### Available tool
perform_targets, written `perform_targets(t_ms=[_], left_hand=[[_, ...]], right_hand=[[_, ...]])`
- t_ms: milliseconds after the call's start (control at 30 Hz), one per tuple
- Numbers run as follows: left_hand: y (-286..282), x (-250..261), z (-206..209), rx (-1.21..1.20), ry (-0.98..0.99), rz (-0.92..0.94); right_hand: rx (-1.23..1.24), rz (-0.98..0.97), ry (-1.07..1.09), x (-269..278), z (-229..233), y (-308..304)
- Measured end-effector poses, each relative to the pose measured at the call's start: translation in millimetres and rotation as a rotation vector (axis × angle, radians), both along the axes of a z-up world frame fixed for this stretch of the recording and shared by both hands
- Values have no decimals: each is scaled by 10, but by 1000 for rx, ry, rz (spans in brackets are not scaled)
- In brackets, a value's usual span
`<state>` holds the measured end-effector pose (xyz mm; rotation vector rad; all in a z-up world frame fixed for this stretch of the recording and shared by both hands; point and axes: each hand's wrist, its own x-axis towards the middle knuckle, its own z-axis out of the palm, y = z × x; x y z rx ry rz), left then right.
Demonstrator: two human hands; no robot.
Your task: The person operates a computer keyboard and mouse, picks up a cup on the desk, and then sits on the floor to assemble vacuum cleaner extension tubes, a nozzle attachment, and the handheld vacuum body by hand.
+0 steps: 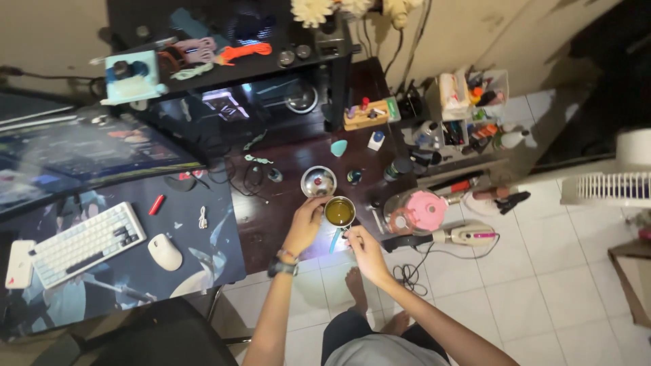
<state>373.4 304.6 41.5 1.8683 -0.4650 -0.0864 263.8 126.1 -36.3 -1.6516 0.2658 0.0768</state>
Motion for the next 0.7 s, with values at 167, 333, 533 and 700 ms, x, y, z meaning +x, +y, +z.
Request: perform_targets(t_ms=[167, 333, 533, 700], left_hand=[[-282, 173, -977, 67, 91, 46], [-460, 278, -1465, 100, 177, 143], [-473, 185, -1381, 34, 116, 201], [-375, -362, -1011, -49, 48, 384]], right_hand=[[-160, -16, 40, 109, -593, -94], [-243, -6, 159, 285, -714, -168], [-170, 27, 160, 263, -509, -267], [-225, 153, 26, -301, -282, -519]])
